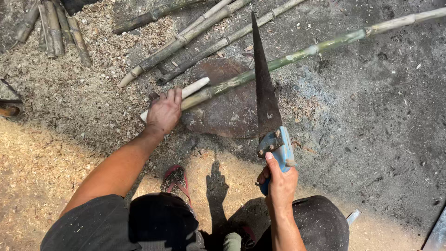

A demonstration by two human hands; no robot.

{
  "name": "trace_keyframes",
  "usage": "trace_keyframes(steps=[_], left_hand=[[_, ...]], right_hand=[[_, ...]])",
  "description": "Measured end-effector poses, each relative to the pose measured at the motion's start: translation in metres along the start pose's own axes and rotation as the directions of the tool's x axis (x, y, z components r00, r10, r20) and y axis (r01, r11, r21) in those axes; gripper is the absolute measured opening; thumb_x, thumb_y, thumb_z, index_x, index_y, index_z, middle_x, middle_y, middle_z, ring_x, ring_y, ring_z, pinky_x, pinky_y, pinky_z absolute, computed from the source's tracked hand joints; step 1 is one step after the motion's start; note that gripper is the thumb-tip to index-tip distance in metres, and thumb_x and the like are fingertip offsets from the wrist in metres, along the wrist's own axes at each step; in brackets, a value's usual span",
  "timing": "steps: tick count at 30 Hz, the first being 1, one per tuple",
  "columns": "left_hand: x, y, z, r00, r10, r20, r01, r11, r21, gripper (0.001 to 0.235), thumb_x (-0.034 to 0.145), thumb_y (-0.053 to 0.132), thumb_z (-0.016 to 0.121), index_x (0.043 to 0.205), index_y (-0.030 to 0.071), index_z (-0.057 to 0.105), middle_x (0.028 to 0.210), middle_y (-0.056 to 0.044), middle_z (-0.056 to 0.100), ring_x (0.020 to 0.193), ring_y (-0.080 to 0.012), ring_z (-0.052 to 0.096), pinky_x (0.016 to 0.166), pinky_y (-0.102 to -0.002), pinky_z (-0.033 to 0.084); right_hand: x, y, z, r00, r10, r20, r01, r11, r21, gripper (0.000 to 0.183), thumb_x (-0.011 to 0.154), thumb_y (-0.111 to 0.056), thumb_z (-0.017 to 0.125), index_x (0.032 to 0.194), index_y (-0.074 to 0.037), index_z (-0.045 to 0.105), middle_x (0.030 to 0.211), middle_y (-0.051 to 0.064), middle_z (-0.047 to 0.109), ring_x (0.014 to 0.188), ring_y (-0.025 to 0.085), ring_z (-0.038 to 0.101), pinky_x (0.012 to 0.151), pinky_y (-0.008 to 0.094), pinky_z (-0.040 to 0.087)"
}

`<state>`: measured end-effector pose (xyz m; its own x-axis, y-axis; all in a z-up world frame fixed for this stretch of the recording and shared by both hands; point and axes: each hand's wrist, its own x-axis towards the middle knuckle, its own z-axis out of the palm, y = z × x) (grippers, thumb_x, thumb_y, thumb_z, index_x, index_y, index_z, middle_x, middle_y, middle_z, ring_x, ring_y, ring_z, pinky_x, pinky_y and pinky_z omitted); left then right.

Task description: The person uses a hand saw to cut long bamboo poles into shorter segments. They position each pole on a flat rock, saw through it, and then move the cut pieces aside.

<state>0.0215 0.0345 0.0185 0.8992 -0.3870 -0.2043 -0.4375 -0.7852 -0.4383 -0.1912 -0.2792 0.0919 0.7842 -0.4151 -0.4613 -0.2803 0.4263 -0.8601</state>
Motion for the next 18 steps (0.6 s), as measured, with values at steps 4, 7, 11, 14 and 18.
trace_keyframes(steps=[4, 7, 11, 14, 18], left_hand=[[-0.006, -0.030, 0.040, 1.000, -0.002, 0.019, 0.003, 0.999, -0.039, 0.071, 0.098, 0.041, 0.059, 0.151, -0.002, 0.038, 0.107, -0.015, 0.052, 0.099, -0.0266, 0.058, 0.087, -0.043, 0.056], [-0.004, -0.030, 0.055, 0.996, 0.008, -0.094, -0.017, 0.996, -0.087, 0.086, 0.095, 0.065, 0.054, 0.148, -0.002, 0.041, 0.106, -0.014, 0.051, 0.103, -0.0280, 0.055, 0.094, -0.045, 0.050], [0.014, -0.013, 0.056, 0.989, -0.085, -0.122, 0.060, 0.979, -0.192, 0.102, 0.089, 0.083, 0.048, 0.147, 0.000, 0.044, 0.107, -0.012, 0.048, 0.097, -0.0250, 0.049, 0.087, -0.044, 0.047], [0.006, -0.006, 0.057, 0.969, -0.165, -0.186, 0.118, 0.963, -0.244, 0.105, 0.087, 0.086, 0.050, 0.148, 0.001, 0.046, 0.107, -0.012, 0.047, 0.096, -0.0248, 0.047, 0.084, -0.043, 0.044], [0.012, -0.002, 0.060, 0.930, -0.250, -0.269, 0.151, 0.927, -0.343, 0.107, 0.078, 0.086, 0.058, 0.141, 0.000, 0.050, 0.107, -0.012, 0.048, 0.101, -0.0256, 0.048, 0.087, -0.043, 0.044]], right_hand=[[-0.008, 0.011, -0.003, 1.000, 0.011, 0.016, -0.009, 0.994, -0.105, 0.023, 0.091, -0.022, 0.073, 0.090, -0.001, 0.061, 0.060, 0.003, 0.051, 0.047, 0.013, 0.049, 0.044, 0.033, 0.044], [-0.006, 0.016, 0.001, 0.999, 0.048, 0.025, -0.042, 0.980, -0.192, 0.025, 0.091, -0.022, 0.073, 0.087, -0.001, 0.060, 0.060, 0.003, 0.051, 0.046, 0.015, 0.051, 0.043, 0.033, 0.043], [0.001, 0.023, 0.011, 0.996, 0.055, 0.073, -0.036, 0.971, -0.235, 0.026, 0.093, -0.020, 0.073, 0.084, 0.000, 0.058, 0.059, 0.004, 0.051, 0.045, 0.016, 0.051, 0.043, 0.034, 0.042], [0.004, 0.033, 0.018, 0.994, 0.089, 0.066, -0.075, 0.979, -0.187, 0.023, 0.094, -0.018, 0.071, 0.087, -0.002, 0.055, 0.060, 0.003, 0.047, 0.046, 0.015, 0.046, 0.042, 0.034, 0.039], [0.014, 0.040, 0.024, 0.996, 0.048, 0.081, -0.037, 0.990, -0.138, 0.019, 0.096, -0.016, 0.069, 0.093, -0.005, 0.054, 0.062, 0.000, 0.045, 0.049, 0.013, 0.042, 0.045, 0.033, 0.037]])
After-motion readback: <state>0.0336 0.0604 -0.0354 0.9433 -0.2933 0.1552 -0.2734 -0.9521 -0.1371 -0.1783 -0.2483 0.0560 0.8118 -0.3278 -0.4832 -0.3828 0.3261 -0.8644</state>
